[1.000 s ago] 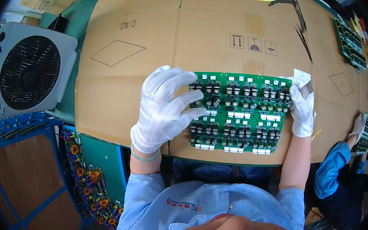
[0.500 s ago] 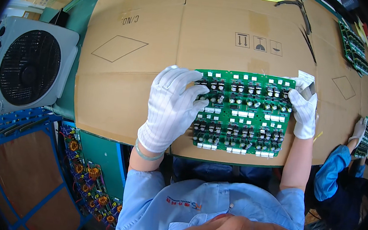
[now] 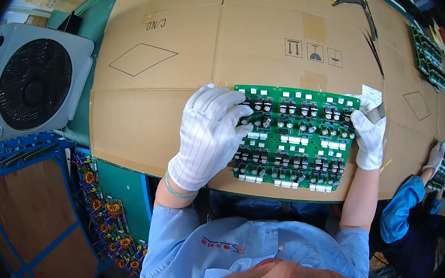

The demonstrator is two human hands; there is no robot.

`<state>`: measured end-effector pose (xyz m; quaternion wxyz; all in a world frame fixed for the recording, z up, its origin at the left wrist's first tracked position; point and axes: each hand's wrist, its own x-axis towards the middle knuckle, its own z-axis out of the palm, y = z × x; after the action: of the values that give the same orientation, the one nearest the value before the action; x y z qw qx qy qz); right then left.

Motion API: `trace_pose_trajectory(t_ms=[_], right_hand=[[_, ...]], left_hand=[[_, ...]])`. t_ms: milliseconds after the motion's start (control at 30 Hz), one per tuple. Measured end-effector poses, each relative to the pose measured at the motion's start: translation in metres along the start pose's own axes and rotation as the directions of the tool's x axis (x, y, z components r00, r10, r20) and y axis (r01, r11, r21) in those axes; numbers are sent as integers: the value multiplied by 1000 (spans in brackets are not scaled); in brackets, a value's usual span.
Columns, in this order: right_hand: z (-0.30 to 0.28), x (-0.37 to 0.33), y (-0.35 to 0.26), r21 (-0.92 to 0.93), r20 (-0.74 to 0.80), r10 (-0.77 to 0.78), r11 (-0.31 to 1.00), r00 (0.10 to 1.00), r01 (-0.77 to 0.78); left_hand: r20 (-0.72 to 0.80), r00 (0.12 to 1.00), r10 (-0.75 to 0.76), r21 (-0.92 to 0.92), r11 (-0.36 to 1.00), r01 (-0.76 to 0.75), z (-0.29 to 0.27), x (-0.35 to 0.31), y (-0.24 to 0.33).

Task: The person uses a small white card to wipe the surface of a green circuit board. They repeatedly rub the card across the components and the board's surface, flipping the board over to clean both sides. The person continues this wiping action throughout the clip.

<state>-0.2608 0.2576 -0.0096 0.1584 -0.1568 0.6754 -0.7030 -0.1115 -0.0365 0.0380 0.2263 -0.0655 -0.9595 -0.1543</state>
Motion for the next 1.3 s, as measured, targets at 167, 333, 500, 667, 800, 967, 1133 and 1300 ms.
trace_pose_trajectory(t_ms=[167, 333, 500, 667, 800, 967, 1133, 1300], right_hand=[[-1, 0, -1, -16, 4, -10, 1000, 1000, 10], [4, -1, -7, 25, 9, 15, 1000, 1000, -15], [1, 0, -4, 10, 12, 3, 1000, 1000, -3], [2, 0, -4, 37, 15, 4, 999, 1000, -5], [0, -2, -2, 74, 1, 10, 997, 1000, -10], [4, -3, -7, 67, -9, 11, 998, 1000, -11], [5, -2, -10, 48, 5, 6, 999, 1000, -7], [3, -3, -8, 13, 10, -10, 1000, 1000, 10]], left_hand=[[-3, 1000, 0, -7, 1000, 0, 3, -1, -1], [-1, 1000, -16, -21, 1000, 16, 4, 0, 2], [18, 1000, -11, -32, 999, 12, 4, 0, 2], [27, 1000, 5, -87, 996, -2, 4, 1, 1], [28, 999, -18, -158, 987, 22, 0, 6, 7], [26, 999, -25, -176, 984, 29, -5, 7, 10], [-31, 998, 47, -74, 996, -49, -3, 5, 10], [-56, 998, 39, -78, 996, -44, 4, 4, 9]])
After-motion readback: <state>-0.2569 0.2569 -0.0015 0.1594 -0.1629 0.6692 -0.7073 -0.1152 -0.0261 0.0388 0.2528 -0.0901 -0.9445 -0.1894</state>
